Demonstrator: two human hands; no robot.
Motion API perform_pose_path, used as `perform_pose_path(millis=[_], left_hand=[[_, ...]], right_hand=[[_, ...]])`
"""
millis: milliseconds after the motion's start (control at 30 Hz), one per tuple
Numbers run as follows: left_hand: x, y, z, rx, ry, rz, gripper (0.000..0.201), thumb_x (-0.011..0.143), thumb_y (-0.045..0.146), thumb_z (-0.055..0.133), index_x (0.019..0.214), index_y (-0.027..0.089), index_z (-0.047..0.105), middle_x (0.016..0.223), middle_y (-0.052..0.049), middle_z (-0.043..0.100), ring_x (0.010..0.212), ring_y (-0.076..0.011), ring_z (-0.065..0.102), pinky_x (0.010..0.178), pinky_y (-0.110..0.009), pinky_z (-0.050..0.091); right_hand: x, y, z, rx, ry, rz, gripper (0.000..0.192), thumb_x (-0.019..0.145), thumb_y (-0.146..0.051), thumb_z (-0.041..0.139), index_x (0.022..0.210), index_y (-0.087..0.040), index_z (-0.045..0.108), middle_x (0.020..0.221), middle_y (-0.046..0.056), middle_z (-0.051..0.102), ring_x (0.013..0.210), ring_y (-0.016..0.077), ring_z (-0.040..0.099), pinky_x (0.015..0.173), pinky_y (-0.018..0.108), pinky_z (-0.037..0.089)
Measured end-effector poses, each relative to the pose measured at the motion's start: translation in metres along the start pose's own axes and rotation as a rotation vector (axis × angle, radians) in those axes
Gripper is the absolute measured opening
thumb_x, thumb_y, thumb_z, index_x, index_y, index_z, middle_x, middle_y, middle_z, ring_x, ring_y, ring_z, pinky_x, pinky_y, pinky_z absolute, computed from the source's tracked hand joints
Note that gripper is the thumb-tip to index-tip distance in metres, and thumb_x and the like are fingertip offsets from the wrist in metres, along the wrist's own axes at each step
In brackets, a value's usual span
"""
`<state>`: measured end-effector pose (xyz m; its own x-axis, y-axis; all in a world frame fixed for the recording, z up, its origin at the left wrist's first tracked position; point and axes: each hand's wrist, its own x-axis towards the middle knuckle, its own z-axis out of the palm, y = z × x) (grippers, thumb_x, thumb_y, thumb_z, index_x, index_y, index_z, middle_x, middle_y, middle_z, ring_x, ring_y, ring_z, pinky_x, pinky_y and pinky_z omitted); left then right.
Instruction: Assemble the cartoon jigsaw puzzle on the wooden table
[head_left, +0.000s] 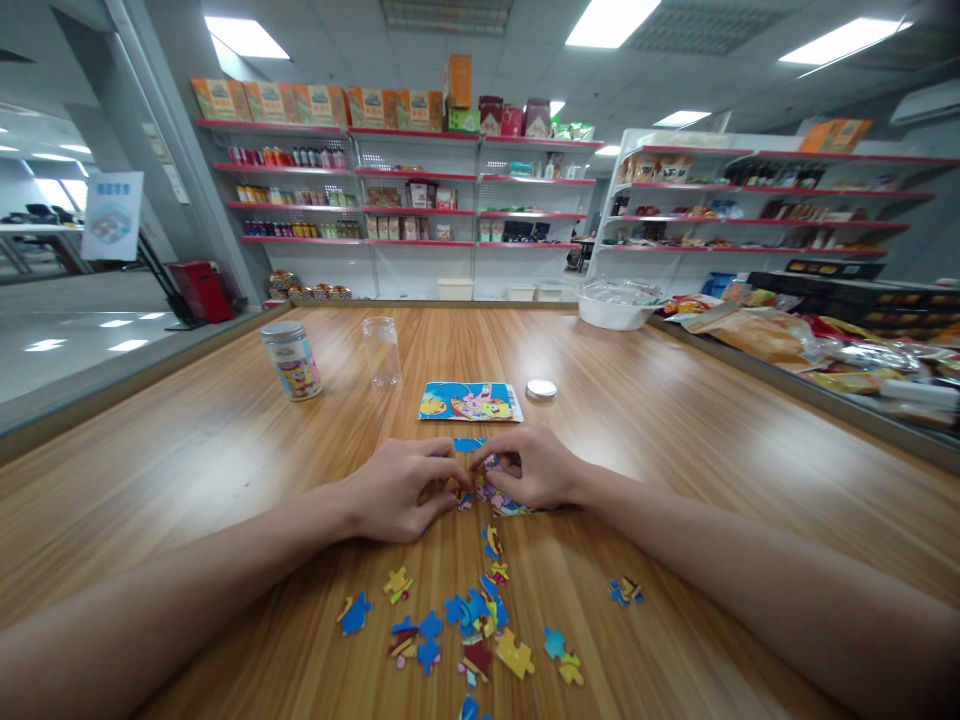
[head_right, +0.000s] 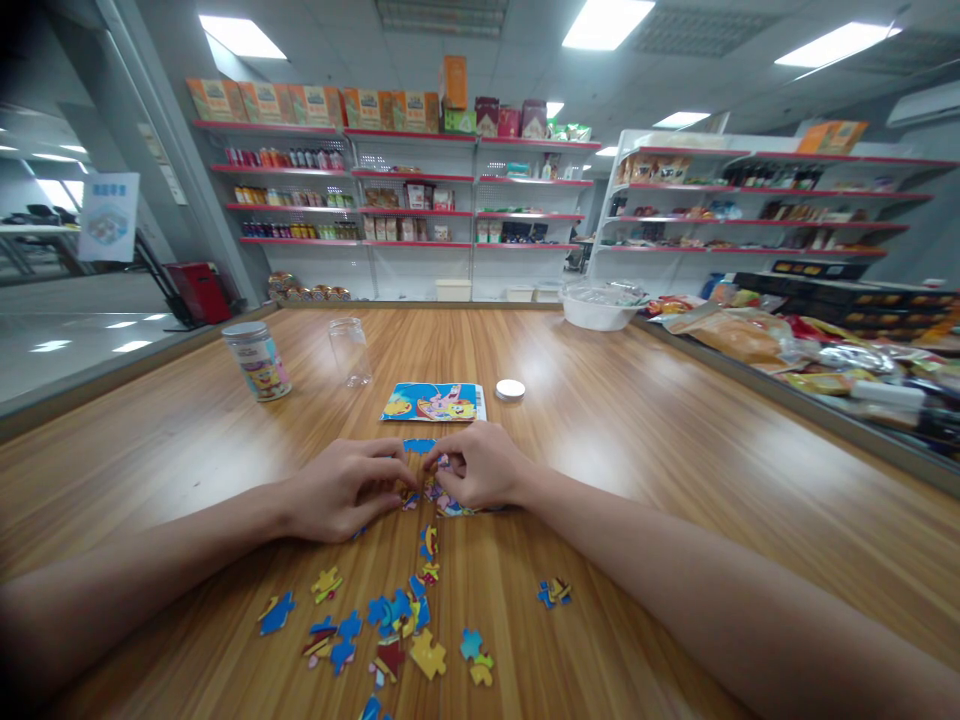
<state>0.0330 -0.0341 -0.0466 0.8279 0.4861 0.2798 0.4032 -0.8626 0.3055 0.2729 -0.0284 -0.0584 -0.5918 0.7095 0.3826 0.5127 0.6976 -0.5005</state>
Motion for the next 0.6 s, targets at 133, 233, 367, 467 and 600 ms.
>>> perform_pose_path(millis=[133, 233, 367, 467, 600], left_hand=[[0.0016, 0.0003, -0.0002, -0.012, -0.02, -0.013, 0.012, 0.088, 0.021, 0.058, 0.097, 0.022, 0.065, 0.095, -0.002, 0.061, 0.083, -0.0185, 0.061, 0.07, -0.029, 0.046], [0.0025, 0.0018, -0.0012, -0.018, -0.034, -0.019, 0.011, 0.088, 0.021, 0.058, 0.097, 0.022, 0.064, 0.096, -0.002, 0.062, 0.085, -0.0187, 0.061, 0.072, -0.029, 0.046], [0.0032, 0.0036, -0.0023, 0.019, -0.034, -0.049, 0.009, 0.087, 0.026, 0.061, 0.095, 0.021, 0.063, 0.093, -0.002, 0.062, 0.084, -0.0194, 0.061, 0.071, -0.029, 0.045], [0.0043, 0.0039, -0.0018, 0.05, -0.034, -0.097, 0.009, 0.087, 0.029, 0.062, 0.09, 0.02, 0.061, 0.088, -0.001, 0.063, 0.081, -0.0198, 0.061, 0.068, -0.03, 0.044], [0.0056, 0.0038, -0.0008, 0.054, -0.044, -0.166, 0.013, 0.089, 0.032, 0.062, 0.088, 0.019, 0.06, 0.084, -0.001, 0.065, 0.079, -0.0198, 0.061, 0.067, -0.03, 0.043]], right_hand=[[0.0, 0.001, 0.0003, 0.004, 0.002, 0.002, 0.027, 0.069, -0.01, 0.059, 0.089, -0.017, 0.076, 0.049, -0.004, 0.051, 0.045, 0.0094, 0.046, 0.047, 0.02, 0.032], [0.0002, 0.0008, 0.0001, 0.002, -0.006, 0.003, 0.028, 0.07, -0.01, 0.058, 0.089, -0.017, 0.076, 0.049, -0.004, 0.052, 0.045, 0.0094, 0.047, 0.047, 0.02, 0.032], [0.0, 0.0, -0.0001, -0.001, -0.01, 0.008, 0.027, 0.07, -0.011, 0.059, 0.089, -0.017, 0.076, 0.049, -0.004, 0.051, 0.045, 0.0094, 0.046, 0.048, 0.02, 0.032], [-0.0006, 0.0004, 0.0003, 0.001, -0.014, 0.014, 0.027, 0.069, -0.01, 0.059, 0.089, -0.016, 0.076, 0.049, -0.004, 0.051, 0.045, 0.0093, 0.046, 0.048, 0.02, 0.032], [-0.0004, 0.0023, 0.0003, 0.007, -0.012, 0.009, 0.027, 0.07, -0.011, 0.059, 0.09, -0.017, 0.076, 0.05, -0.004, 0.052, 0.046, 0.0093, 0.046, 0.048, 0.02, 0.032]])
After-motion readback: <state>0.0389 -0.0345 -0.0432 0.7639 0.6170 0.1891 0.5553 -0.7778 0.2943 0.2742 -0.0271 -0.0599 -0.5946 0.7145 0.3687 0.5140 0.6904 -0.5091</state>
